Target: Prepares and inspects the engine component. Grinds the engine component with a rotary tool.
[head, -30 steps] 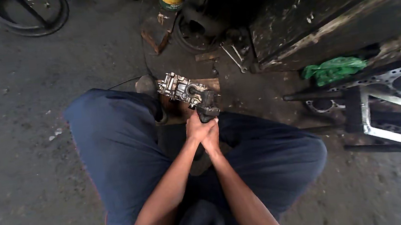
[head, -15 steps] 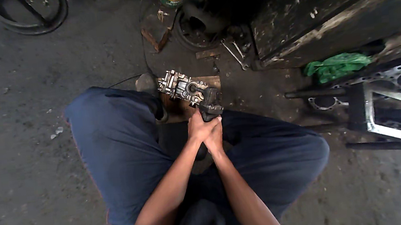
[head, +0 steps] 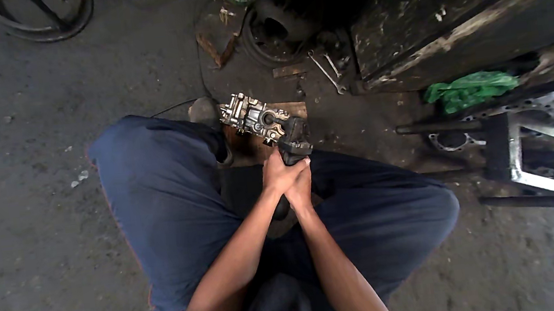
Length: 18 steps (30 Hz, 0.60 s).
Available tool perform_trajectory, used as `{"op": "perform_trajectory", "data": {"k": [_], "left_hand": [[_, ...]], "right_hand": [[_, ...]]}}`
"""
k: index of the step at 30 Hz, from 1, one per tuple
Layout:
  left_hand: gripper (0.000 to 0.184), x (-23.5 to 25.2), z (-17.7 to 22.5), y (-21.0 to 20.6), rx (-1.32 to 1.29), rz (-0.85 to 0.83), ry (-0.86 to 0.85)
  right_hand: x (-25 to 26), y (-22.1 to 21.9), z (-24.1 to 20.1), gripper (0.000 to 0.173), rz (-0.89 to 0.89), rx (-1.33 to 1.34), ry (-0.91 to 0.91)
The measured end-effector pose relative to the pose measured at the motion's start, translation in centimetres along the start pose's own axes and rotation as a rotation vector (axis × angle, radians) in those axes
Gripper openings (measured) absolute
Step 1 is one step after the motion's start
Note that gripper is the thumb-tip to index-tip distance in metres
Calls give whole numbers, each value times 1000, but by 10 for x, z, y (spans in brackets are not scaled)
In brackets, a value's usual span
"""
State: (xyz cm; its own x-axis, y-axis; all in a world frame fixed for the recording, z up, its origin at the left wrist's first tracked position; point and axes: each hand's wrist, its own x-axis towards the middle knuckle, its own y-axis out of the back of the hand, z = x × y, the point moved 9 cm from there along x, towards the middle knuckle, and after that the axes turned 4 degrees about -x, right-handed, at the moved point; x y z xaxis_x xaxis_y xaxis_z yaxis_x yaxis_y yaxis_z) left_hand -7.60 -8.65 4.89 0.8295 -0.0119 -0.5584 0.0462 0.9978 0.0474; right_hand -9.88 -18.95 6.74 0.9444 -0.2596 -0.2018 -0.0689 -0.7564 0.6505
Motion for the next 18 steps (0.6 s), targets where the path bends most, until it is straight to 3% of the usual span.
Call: {"op": "perform_trajectory", "data": {"k": [18], "left_hand": [[69,-2,4,2,-8,10,-21]], "right_hand": [[2,0,0,66,-3,26,8]]}}
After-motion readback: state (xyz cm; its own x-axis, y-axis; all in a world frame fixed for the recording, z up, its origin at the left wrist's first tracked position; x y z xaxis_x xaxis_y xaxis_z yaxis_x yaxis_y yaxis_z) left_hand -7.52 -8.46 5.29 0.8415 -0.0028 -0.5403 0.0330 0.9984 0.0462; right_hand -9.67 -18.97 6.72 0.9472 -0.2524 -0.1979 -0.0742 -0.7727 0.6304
